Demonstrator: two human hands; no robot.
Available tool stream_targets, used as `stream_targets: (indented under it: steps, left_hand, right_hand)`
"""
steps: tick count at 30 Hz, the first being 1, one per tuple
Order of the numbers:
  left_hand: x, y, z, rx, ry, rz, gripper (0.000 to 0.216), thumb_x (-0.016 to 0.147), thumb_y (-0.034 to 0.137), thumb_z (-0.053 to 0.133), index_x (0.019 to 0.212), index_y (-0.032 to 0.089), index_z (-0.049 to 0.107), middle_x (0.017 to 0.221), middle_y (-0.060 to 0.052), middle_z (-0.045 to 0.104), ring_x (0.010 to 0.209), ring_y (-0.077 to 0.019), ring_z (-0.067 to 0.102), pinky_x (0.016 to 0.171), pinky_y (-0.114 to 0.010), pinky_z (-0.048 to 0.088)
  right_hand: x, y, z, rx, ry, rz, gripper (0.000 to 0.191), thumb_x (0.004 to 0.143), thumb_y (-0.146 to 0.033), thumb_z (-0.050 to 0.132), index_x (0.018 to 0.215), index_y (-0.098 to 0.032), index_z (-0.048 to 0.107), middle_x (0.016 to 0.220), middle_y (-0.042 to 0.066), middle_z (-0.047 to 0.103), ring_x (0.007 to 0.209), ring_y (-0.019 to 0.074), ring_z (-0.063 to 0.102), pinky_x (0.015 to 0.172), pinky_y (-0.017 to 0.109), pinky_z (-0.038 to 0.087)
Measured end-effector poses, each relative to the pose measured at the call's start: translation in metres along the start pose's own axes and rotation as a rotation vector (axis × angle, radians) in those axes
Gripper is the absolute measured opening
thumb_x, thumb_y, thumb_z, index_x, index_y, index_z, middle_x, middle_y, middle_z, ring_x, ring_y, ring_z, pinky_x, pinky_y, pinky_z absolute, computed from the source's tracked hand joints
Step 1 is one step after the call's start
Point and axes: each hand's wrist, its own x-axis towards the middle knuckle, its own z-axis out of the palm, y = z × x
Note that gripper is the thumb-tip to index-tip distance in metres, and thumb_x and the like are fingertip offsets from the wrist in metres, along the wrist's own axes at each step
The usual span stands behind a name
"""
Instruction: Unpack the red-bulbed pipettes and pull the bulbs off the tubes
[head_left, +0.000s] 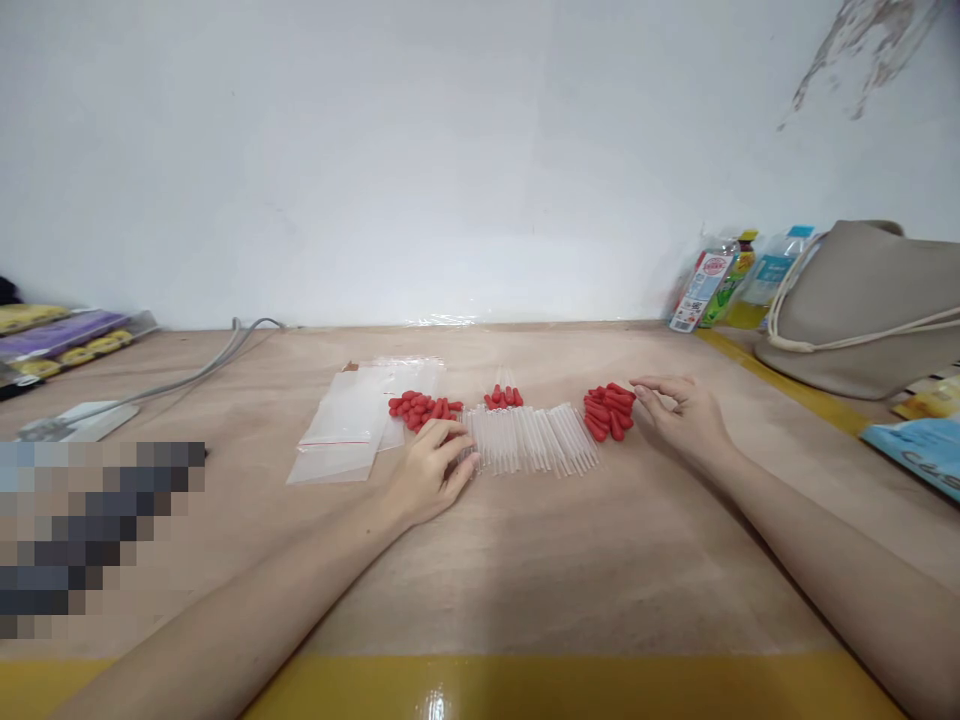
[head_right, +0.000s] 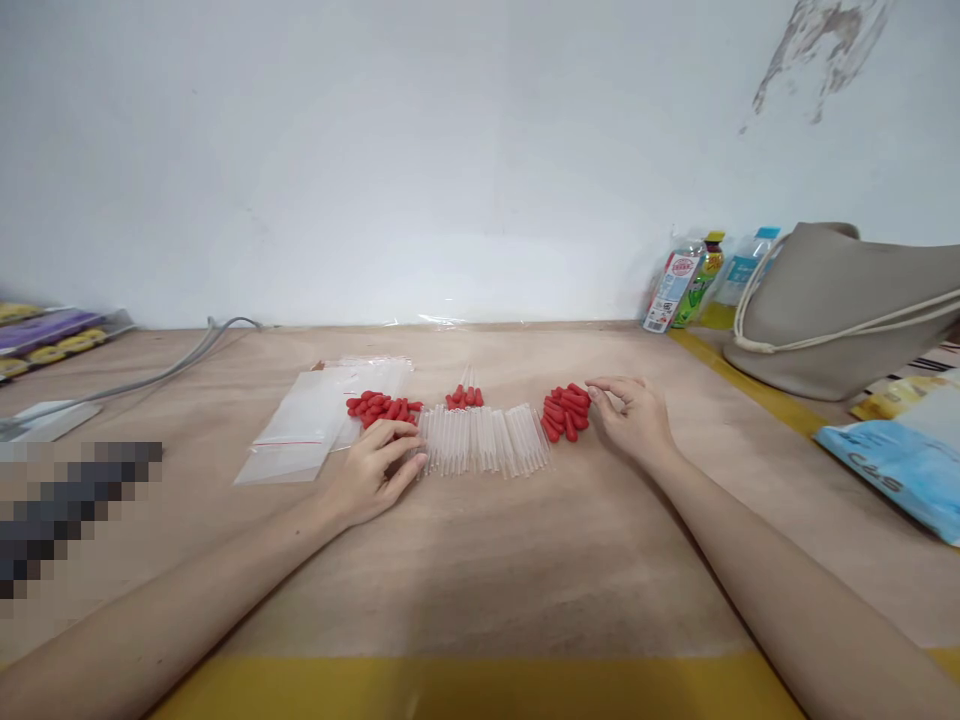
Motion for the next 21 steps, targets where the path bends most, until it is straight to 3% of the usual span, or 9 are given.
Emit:
stream_targets:
  steps: [4,7,9,13,16,21]
  left_hand:
    - [0.001,0.001,-0.001,0.000,-0.001,0.000,0.015,0.082,0.022,0.049,0.091,0.016,0.059,0.095,-0.008,0.055,0.089,-0.0183,0.051,0.079,-0.035,0.045]
    - [0.001,0.002,-0.001,0.005,-0.002,0.000,0.015,0.082,0.022,0.049,0.092,0.016,0.059,0.096,-0.008,0.055,0.090,-0.0188,0.051,0.080,-0.036,0.045]
    - [0.001,0.002,-0.002,0.013,0.001,0.003,0.015,0.082,0.022,0.049,0.092,0.016,0.059,0.096,-0.009,0.054,0.090,-0.0193,0.051,0.081,-0.038,0.044]
    - [0.002,0.004,-0.004,0.034,-0.005,0.009,0.015,0.082,0.022,0.049,0.091,0.016,0.060,0.096,-0.009,0.055,0.091,-0.0205,0.051,0.080,-0.039,0.044]
    - [0.002,0.005,-0.006,0.043,-0.009,0.012,0.016,0.082,0.022,0.050,0.091,0.016,0.061,0.097,-0.009,0.055,0.092,-0.0204,0.050,0.080,-0.038,0.044]
    - [0.003,0.005,-0.008,0.045,0.001,0.028,0.015,0.081,0.021,0.051,0.090,0.016,0.061,0.097,-0.009,0.055,0.091,-0.0203,0.050,0.079,-0.038,0.045]
  right_hand:
    - [0.001,-0.007,-0.001,-0.037,0.092,-0.004,0.021,0.078,-0.036,0.050,0.080,-0.022,0.066,0.082,0.004,0.066,0.077,0.0190,0.058,0.075,0.035,0.043]
    - [0.004,-0.028,-0.001,-0.078,0.136,-0.022,0.022,0.078,-0.035,0.050,0.079,-0.020,0.067,0.075,0.005,0.064,0.073,0.0180,0.055,0.070,0.032,0.042]
    - [0.007,-0.049,0.002,-0.101,0.048,-0.079,0.022,0.078,-0.034,0.050,0.079,-0.020,0.067,0.073,0.004,0.064,0.073,0.0173,0.055,0.072,0.032,0.039]
    - [0.020,-0.098,0.020,-0.245,-0.263,-0.103,0.023,0.079,-0.034,0.047,0.078,-0.023,0.068,0.076,0.004,0.066,0.080,0.0204,0.054,0.076,0.036,0.032]
    - [0.038,-0.125,0.042,-0.315,-0.556,0.096,0.027,0.080,-0.034,0.042,0.073,-0.023,0.066,0.078,0.004,0.067,0.082,0.0209,0.055,0.075,0.035,0.031]
    - [0.066,-0.138,0.079,-0.363,-0.674,0.257,0.024,0.075,-0.031,0.047,0.073,-0.017,0.066,0.076,0.010,0.065,0.078,0.0245,0.058,0.074,0.039,0.034]
